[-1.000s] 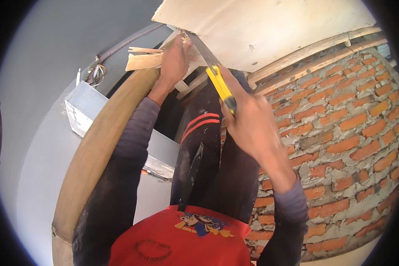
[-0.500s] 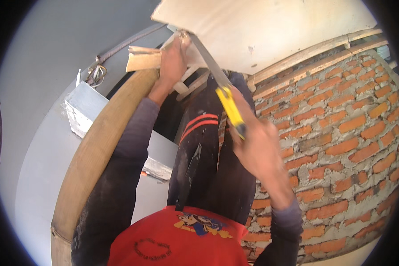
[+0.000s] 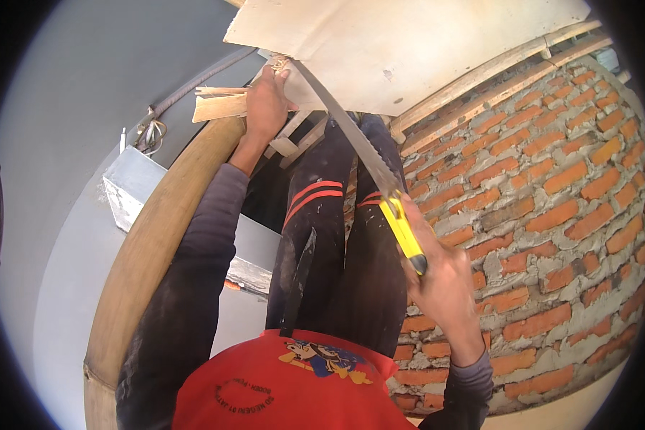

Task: The person uses a yellow hand saw to cut a piece of light-colored wood clamped to a bamboo scaffold. The person maintains a steady back-and-forth sawing motion to cut through the wood while standing on the construction site.

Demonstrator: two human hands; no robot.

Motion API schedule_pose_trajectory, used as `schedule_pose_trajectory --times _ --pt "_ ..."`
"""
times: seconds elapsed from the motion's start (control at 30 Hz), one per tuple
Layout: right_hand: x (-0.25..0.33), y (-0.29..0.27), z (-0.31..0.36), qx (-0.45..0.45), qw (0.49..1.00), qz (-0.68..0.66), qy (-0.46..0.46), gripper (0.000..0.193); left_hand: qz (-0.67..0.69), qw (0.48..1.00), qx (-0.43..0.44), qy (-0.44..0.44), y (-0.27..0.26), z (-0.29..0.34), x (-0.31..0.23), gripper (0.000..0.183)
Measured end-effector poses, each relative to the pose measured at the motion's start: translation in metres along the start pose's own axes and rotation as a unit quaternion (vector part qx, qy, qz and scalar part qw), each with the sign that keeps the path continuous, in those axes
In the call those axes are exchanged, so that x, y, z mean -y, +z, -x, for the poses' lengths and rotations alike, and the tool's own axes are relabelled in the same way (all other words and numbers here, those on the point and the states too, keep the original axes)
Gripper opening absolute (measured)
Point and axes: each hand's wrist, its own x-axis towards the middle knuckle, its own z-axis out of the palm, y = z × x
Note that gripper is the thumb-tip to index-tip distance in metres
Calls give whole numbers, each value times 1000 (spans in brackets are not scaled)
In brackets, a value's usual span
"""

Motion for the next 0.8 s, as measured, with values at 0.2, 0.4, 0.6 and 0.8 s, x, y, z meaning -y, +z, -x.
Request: schedule_pose_trajectory --times 0.2,0.4,0.6,0.8 --pt "0 12 -8 7 1000 -11 8 68 33 998 5 -51 -3 -4 -5 25" --pt "22 -15 13 -5 999 -27 17 59 36 999 -28 28 5 -4 5 24" --pt "17 10 -23 21 999 17 32 65 32 999 -9 -12 -2 9 -2 24" --pt "20 44 -73 -15 1000 14 3 63 13 999 -37 31 5 -10 15 22"
